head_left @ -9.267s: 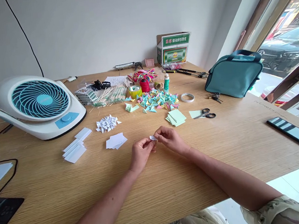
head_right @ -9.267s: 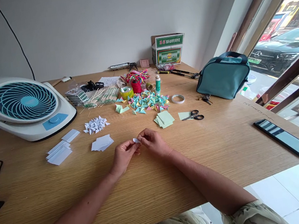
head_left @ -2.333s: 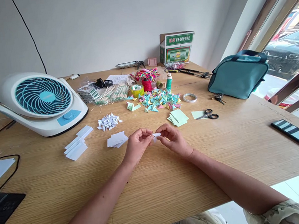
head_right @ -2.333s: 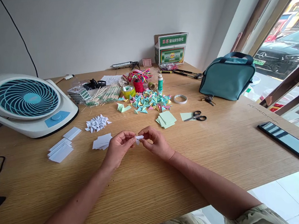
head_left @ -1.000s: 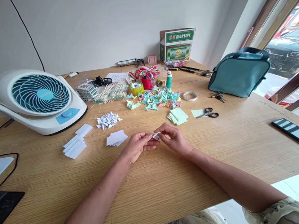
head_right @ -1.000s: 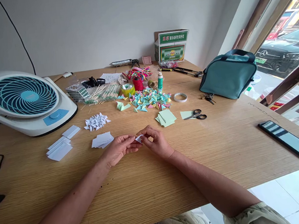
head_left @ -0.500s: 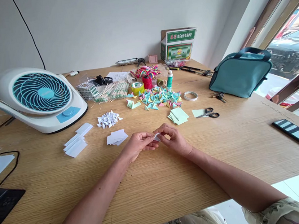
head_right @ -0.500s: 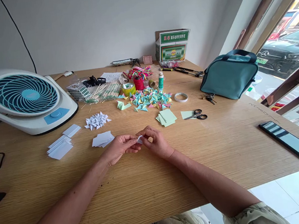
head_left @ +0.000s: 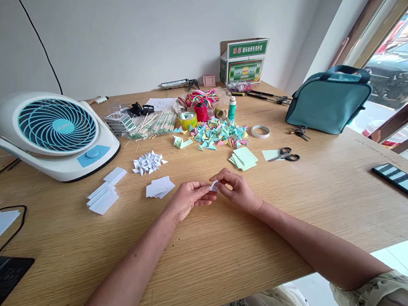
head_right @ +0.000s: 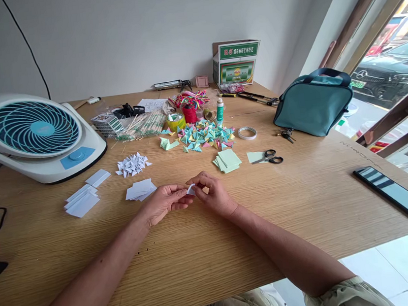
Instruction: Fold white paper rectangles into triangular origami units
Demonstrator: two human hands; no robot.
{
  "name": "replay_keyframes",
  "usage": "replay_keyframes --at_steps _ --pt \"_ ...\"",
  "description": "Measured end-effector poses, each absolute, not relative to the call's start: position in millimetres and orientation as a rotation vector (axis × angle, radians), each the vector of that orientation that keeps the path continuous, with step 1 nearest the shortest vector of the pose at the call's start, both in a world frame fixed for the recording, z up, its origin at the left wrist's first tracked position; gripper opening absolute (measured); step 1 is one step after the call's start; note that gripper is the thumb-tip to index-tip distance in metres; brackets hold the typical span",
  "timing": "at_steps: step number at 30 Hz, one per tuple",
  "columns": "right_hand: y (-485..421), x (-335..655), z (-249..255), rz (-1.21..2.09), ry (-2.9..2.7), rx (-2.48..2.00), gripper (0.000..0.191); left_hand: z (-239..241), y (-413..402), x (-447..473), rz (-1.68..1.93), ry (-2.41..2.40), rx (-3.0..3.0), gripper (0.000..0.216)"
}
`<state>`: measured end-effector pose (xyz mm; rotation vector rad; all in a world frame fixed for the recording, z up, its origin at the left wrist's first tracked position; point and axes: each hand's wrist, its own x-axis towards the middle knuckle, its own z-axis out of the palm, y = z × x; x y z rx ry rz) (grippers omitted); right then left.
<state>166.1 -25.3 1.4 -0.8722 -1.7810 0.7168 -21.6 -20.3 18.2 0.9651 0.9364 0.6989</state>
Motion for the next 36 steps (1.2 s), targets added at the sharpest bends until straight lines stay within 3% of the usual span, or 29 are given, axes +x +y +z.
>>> replay_keyframes --at_steps 14,19,23,26,31,36 --pt "-22 165 -8 0.948 -1.631 -0.885 0.013 19 -22 -20 0.737 0.926 1.016 0.028" --pt "-28 167 -1 0.822 -1.738 -0.872 0.009 22 -24 -17 0.773 1.03 1.083 0.034" --pt "-32 169 6 0.593 -1.934 -0.785 0.022 23 -27 -13 0.878 1.058 1.058 0.036" --pt "-33 168 5 0.535 -1.959 -0.785 0.01 25 -27 -14 0.88 1.058 1.071 0.036" --pt "-26 168 -4 0.66 -1.849 -0.853 0.008 30 -25 -19 0.774 1.027 1.144 0.031" --pt "-21 169 -10 0.924 -1.697 -0.903 0.018 34 -25 -21 0.734 1.049 1.159 0.031"
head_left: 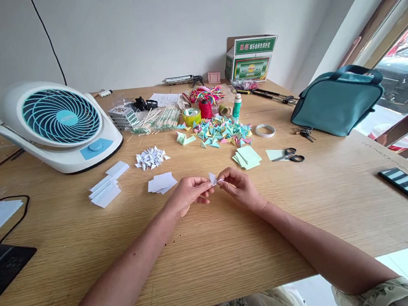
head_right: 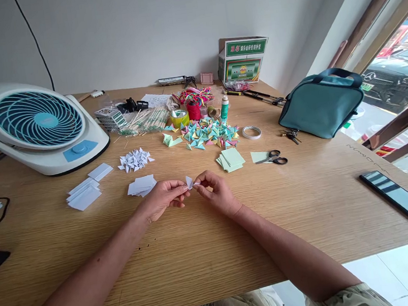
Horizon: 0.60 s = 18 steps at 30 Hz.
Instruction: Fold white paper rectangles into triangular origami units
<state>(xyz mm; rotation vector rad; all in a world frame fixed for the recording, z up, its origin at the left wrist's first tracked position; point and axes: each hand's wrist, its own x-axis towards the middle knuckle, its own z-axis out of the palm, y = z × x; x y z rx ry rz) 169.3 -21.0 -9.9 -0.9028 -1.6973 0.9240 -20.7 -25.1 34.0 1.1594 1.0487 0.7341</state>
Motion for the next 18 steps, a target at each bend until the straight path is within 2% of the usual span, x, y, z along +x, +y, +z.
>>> replay_keyframes --at_steps 18 --pt "-22.1 169.7 -8.7 0.908 -1.694 -0.907 0.022 32.7 -26.1 -17.0 0.741 1.108 1.265 0.026"
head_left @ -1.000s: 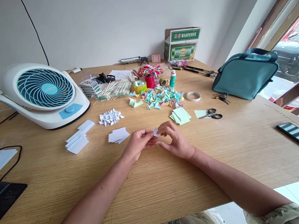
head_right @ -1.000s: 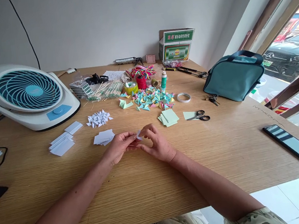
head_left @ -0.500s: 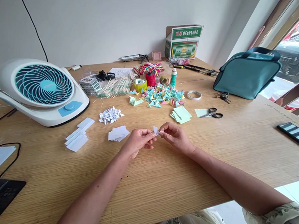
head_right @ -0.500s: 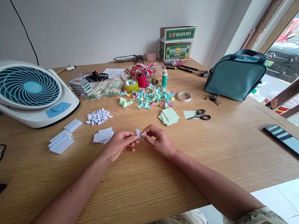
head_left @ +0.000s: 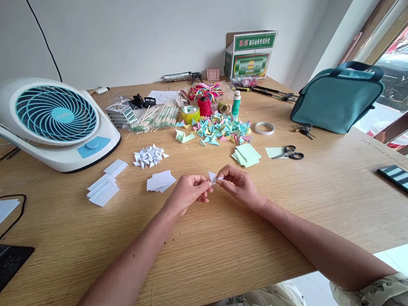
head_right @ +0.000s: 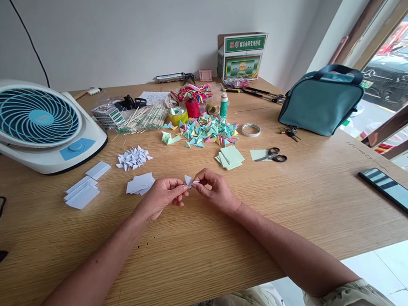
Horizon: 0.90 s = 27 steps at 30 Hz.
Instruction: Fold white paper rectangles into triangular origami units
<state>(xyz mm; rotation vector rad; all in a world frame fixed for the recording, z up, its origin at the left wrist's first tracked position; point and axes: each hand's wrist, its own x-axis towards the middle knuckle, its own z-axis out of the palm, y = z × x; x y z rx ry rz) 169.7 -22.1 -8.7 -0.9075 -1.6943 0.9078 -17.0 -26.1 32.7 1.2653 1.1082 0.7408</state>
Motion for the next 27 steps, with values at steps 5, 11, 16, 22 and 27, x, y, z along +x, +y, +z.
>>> replay_keyframes --at_steps 5,11,16,22,27 --pt "-23 170 -7 0.883 -1.716 -0.898 0.02 32 -26 -16 0.752 1.127 1.286 0.023" --pt "-24 167 -8 0.911 -1.687 -0.926 0.022 29 -26 -15 0.772 1.182 1.422 0.021" --pt "-25 162 -11 1.021 -1.57 -0.95 0.028 28 -27 -15 0.791 1.207 1.521 0.018" --pt "-28 154 -6 1.102 -1.403 -0.943 0.034 28 -31 -11 0.861 1.188 1.593 0.02" --pt "-29 152 -4 1.135 -1.331 -0.926 0.033 33 -34 -9 0.844 1.2 1.563 0.021"
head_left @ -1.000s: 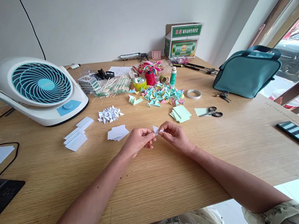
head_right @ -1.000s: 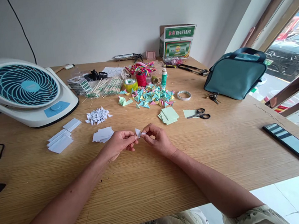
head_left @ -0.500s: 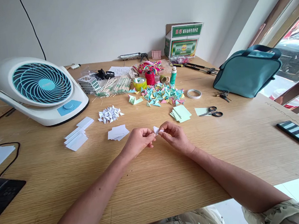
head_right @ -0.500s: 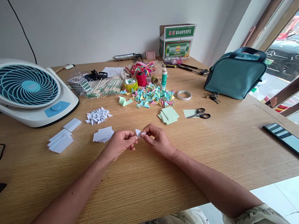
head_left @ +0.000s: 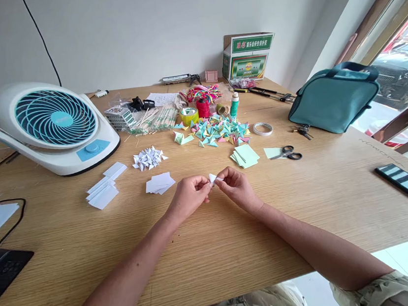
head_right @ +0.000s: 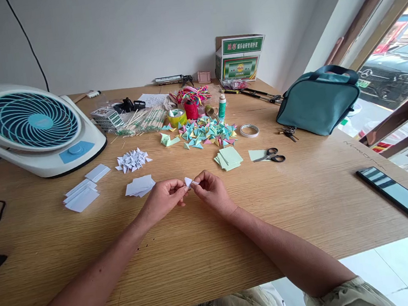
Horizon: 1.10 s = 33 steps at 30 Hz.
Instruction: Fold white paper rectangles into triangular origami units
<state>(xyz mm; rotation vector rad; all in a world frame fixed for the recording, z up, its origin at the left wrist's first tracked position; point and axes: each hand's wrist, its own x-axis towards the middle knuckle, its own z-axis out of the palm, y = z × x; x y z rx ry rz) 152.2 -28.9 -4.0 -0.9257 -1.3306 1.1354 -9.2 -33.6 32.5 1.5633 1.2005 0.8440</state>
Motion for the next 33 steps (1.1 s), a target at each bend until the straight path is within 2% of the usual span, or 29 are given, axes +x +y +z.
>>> replay_keyframes --at_steps 19,33 --pt "-27 151 -4 1.231 -1.266 -0.832 0.034 23 -31 -9 0.958 1.202 1.621 0.02" --pt "-30 153 6 1.469 -1.096 -0.821 0.036 25 -25 -14 0.956 1.068 1.555 0.017"
